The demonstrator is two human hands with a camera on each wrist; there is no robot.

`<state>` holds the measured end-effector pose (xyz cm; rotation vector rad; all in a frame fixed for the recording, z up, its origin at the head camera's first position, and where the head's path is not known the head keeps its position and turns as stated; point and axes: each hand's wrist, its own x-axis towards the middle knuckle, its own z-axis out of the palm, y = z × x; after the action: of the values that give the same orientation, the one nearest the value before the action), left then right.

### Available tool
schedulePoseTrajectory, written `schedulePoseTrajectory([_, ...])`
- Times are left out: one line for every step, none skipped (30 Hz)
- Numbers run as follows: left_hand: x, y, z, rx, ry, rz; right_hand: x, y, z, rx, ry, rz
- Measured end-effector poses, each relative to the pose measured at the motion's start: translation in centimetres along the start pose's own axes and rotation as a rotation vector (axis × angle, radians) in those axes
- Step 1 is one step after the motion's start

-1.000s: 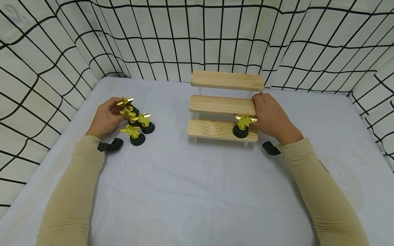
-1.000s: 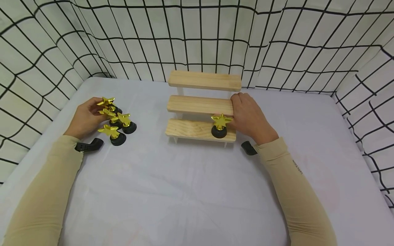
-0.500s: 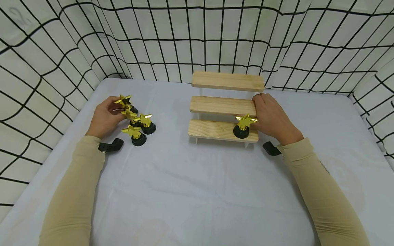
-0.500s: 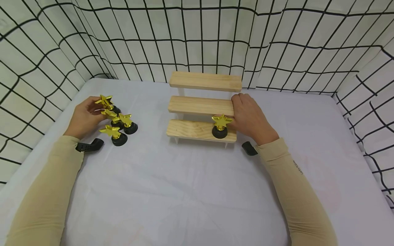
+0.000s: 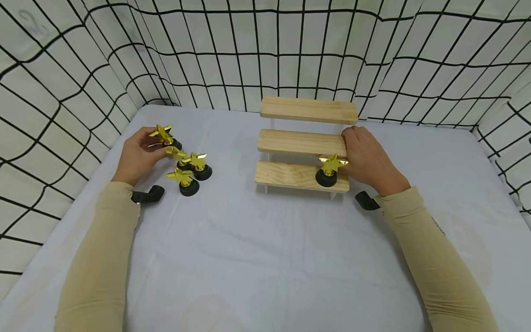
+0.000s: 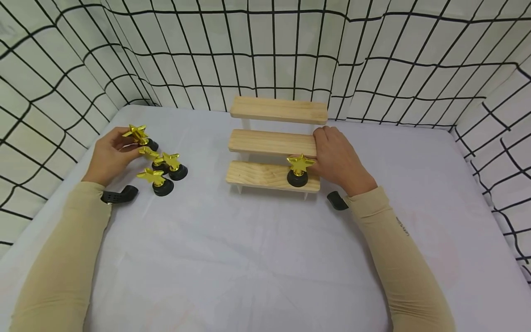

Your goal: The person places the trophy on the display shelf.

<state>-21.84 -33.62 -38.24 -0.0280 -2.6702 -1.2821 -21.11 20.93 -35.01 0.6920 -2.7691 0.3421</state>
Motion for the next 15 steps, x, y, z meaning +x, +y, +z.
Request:
schedulePoseTrajectory([0.0,0.1,0.0,-0.006,0.005,0.005,0.0,0.0,0.0,-0.001,0.001,-0.001])
schedulePoseTrajectory([0.0,0.1,0.0,-0.011,0.01,0.009,0.0,0.0,0.0,0.0,0.0,-0.002])
schedulePoseTrajectory([0.0,0.2,0.0,-0.012,0.015,0.01,0.0,0.0,0.0,0.0,-0.001,-0.001])
schedulePoseTrajectory([0.0,0.3,0.0,-0.011,0.018,0.009,0.0,0.0,0.0,0.001,-0.003,-0.001])
schedulePoseTrajectory([0.0,0.3,-0.1,-0.008,0.02,0.004,0.1,0.0,0.0,0.004,-0.007,-0.001])
schedulePoseTrajectory([-0.1,0.4,-0.2,-0.001,0.023,-0.002,0.1,0.0,0.0,0.006,-0.011,0.0])
schedulePoseTrajectory([-0.1,0.4,-0.2,0.004,0.024,-0.005,0.1,-0.1,0.0,0.006,-0.016,0.003])
schedulePoseTrajectory([-0.1,0.5,-0.3,0.008,0.026,-0.008,0.0,-0.1,0.0,0.006,-0.02,0.004])
schedulePoseTrajectory([-0.1,0.5,-0.4,0.01,0.026,-0.007,0.0,-0.1,0.0,0.007,-0.022,0.006])
schedulePoseTrajectory([-0.1,0.6,-0.5,0.007,0.024,-0.005,0.0,-0.1,0.0,0.006,-0.023,0.007])
schedulePoseTrajectory([-0.1,0.7,-0.6,0.006,0.023,-0.002,0.0,-0.1,0.0,0.005,-0.022,0.007])
schedulePoseTrajectory([-0.1,0.8,-0.6,0.007,0.022,0.003,-0.1,-0.1,0.0,0.002,-0.019,0.006])
schedulePoseTrajectory([-0.1,0.9,-0.7,0.006,0.021,0.007,-0.1,-0.1,0.0,-0.001,-0.015,0.004])
schedulePoseTrajectory([-0.2,1.1,-0.8,0.007,0.02,0.01,0.0,-0.1,0.0,-0.001,-0.01,0.0])
schedulePoseTrajectory([-0.2,1.2,-1.0,0.008,0.02,0.011,0.0,-0.1,0.0,-0.002,-0.006,-0.004])
